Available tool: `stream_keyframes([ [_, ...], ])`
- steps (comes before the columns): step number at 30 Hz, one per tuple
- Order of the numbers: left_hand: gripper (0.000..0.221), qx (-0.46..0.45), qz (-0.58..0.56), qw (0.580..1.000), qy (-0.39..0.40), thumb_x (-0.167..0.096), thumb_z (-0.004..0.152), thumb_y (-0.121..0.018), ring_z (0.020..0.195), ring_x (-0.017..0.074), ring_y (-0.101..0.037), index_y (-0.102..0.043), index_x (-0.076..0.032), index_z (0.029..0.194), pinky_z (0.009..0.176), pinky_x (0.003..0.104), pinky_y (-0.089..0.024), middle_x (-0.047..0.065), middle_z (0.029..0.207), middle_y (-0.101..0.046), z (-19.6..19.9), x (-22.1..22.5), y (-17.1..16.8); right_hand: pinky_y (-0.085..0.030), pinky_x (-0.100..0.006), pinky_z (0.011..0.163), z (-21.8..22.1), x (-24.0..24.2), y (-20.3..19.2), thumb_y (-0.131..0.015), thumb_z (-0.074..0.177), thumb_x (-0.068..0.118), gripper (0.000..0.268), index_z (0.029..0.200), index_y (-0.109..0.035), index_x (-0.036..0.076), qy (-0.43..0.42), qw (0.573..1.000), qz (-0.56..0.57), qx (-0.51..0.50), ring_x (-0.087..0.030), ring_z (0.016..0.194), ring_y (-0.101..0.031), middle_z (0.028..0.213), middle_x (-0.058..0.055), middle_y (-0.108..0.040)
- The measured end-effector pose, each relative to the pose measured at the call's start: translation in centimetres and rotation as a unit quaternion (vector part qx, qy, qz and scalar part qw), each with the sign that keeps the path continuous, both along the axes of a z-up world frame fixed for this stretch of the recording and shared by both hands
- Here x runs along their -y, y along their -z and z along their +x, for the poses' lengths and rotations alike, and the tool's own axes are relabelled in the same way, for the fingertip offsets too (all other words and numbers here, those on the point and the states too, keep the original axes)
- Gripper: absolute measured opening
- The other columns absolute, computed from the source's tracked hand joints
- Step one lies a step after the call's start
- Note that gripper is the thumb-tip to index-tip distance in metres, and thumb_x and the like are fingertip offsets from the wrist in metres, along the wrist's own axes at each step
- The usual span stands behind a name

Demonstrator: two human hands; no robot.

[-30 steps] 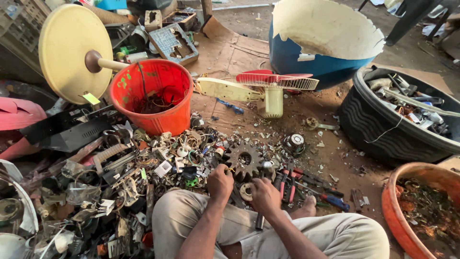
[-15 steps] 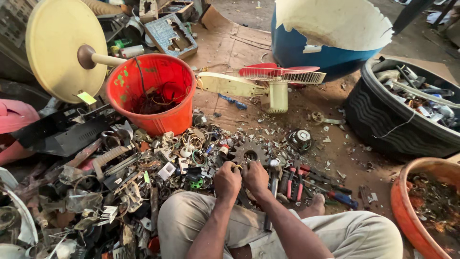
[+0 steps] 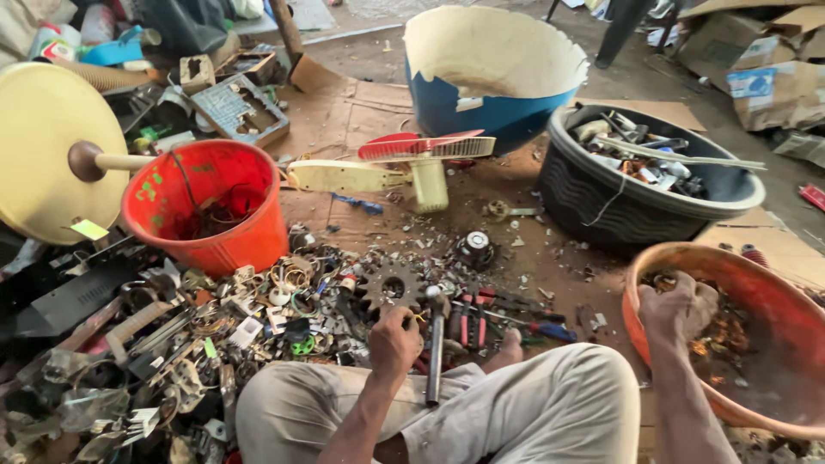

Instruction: The person sits on the floor and uses a hammer to repeatedly strike a metal gear-like component, likely to separate parts or extract materials. The person handles the component with both hands, repositioning it between strikes.

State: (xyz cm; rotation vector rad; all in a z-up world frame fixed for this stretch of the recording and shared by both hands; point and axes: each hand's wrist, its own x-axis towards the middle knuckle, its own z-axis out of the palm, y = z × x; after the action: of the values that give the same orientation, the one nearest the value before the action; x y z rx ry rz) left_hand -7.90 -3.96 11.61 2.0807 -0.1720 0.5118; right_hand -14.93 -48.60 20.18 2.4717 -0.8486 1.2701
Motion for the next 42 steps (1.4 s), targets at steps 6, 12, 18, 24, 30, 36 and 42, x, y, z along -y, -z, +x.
stream_keyframes([
  [6, 0.011, 0.054, 0.020, 0.996, 0.070, -0.008, 0.080, -0.077, 0.080, 0.0373, -0.069, -0.068, -0.007, 0.087, 0.071, 0.047, -0.054, 0.015, 0.083, -0.071, -3.8, 3.5, -2.5, -0.056, -0.033, 0.068, 0.6, -10.7, 6.5, -0.059, 0.092, 0.022, 0.028, 0.107, -0.073, 0.003, -0.480, 0.568, 0.668, 0.030, -0.017, 0.081, -0.070, 0.102, -0.006, -0.077],
  [12, 0.015, 0.085, 0.093, 0.990, 0.066, -0.009, 0.076, -0.076, 0.077, 0.0390, -0.067, -0.068, -0.008, 0.088, 0.067, 0.048, -0.053, 0.016, 0.080, -0.069, -7.1, 4.1, -4.5, -0.062, -0.042, 0.066, -0.3, -24.0, 9.6, -0.063, 0.097, 0.016, 0.025, 0.112, -0.066, -0.005, -0.360, 0.317, 0.877, 0.025, -0.029, 0.072, -0.072, 0.091, -0.018, -0.073],
  [18, 0.008, 0.072, 0.123, 0.987, 0.078, -0.010, 0.081, -0.074, 0.074, 0.0369, -0.069, -0.067, -0.008, 0.085, 0.066, 0.048, -0.054, 0.013, 0.080, -0.070, -8.8, 4.5, -3.9, -0.063, -0.044, 0.072, -0.9, -23.2, 12.0, -0.060, 0.097, 0.006, 0.017, 0.108, -0.065, -0.007, -0.370, 0.259, 0.891, 0.051, -0.029, 0.078, -0.073, 0.094, -0.018, -0.073],
  [24, 0.008, 0.028, 0.090, 0.993, 0.070, -0.010, 0.079, -0.075, 0.076, 0.0385, -0.070, -0.069, -0.008, 0.084, 0.067, 0.048, -0.055, 0.016, 0.080, -0.071, -8.6, 4.5, -3.0, -0.063, -0.043, 0.077, -1.6, -22.9, 13.7, -0.056, 0.097, 0.000, 0.018, 0.110, -0.065, -0.009, -0.368, 0.237, 0.898, 0.040, -0.030, 0.082, -0.073, 0.101, -0.021, -0.075],
  [30, 0.009, -0.042, 0.054, 0.998, 0.000, -0.014, 0.078, -0.078, 0.074, 0.0363, -0.070, -0.074, -0.008, 0.084, 0.066, 0.046, -0.056, 0.015, 0.078, -0.073, -9.4, 3.8, -2.8, -0.063, -0.046, 0.077, -1.8, -22.9, 13.0, -0.046, 0.102, 0.010, 0.029, 0.117, -0.062, -0.009, -0.334, 0.175, 0.926, 0.022, -0.034, 0.081, -0.072, 0.104, -0.023, -0.073],
  [36, 0.015, -0.332, -0.493, 0.801, 0.073, 0.000, 0.082, -0.067, 0.065, 0.0151, -0.068, -0.079, -0.001, 0.091, 0.060, 0.030, -0.053, 0.007, 0.081, -0.073, -8.4, 1.9, 2.3, -0.063, -0.046, 0.087, -2.5, -23.3, 10.6, -0.038, 0.094, 0.001, 0.040, 0.124, -0.059, -0.015, -0.327, 0.138, 0.935, 0.000, -0.040, 0.095, -0.074, 0.110, -0.029, -0.072],
  [42, 0.012, -0.391, -0.566, 0.720, 0.096, -0.002, 0.083, -0.063, 0.058, 0.0194, -0.064, -0.072, -0.002, 0.092, 0.051, 0.032, -0.054, 0.008, 0.076, -0.068, -9.2, 1.2, 2.4, -0.062, -0.047, 0.085, -3.4, -23.3, 11.0, -0.048, 0.096, -0.004, 0.033, 0.126, -0.059, -0.012, -0.375, 0.154, 0.914, -0.016, -0.038, 0.096, -0.073, 0.112, -0.027, -0.070],
])
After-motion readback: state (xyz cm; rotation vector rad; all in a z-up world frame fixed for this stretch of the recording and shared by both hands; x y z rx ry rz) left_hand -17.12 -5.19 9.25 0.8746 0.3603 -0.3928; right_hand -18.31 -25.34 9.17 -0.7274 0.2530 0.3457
